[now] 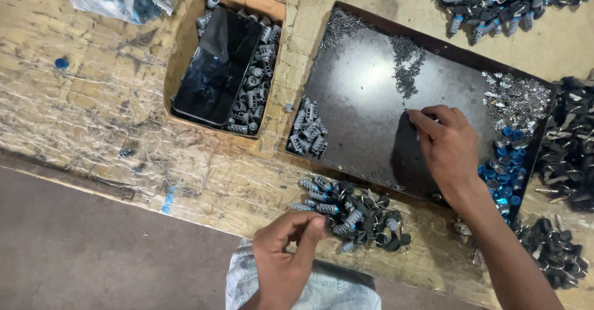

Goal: The person picks small metal lock parts, keys and blue caps from a metal tray and a cardboard box on the workbench, fits the parts together by hand to assemble padlock components, and places the finished assemblies in piles on the bench, repeating the cycle with new parts.

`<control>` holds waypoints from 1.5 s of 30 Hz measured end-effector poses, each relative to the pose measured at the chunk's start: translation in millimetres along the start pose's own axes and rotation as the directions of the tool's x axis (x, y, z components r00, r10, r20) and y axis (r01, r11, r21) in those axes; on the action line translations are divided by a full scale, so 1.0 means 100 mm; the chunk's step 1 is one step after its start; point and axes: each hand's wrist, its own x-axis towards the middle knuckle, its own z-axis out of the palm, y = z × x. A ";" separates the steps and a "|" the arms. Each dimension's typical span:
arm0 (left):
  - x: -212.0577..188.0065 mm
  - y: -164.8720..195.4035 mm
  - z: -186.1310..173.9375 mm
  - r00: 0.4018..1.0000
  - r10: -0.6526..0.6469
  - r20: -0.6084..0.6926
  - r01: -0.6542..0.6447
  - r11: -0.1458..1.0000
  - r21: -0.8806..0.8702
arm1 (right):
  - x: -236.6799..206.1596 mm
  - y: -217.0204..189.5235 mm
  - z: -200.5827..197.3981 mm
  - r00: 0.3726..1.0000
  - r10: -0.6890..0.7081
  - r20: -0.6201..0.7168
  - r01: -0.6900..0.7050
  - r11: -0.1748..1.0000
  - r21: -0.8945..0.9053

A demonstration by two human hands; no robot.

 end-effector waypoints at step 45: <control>-0.12 0.38 -0.03 0.944 0.133 0.301 -0.193 0.965 0.176 | -1.21 -1.58 -0.40 0.796 0.395 0.459 -0.556 0.177 0.812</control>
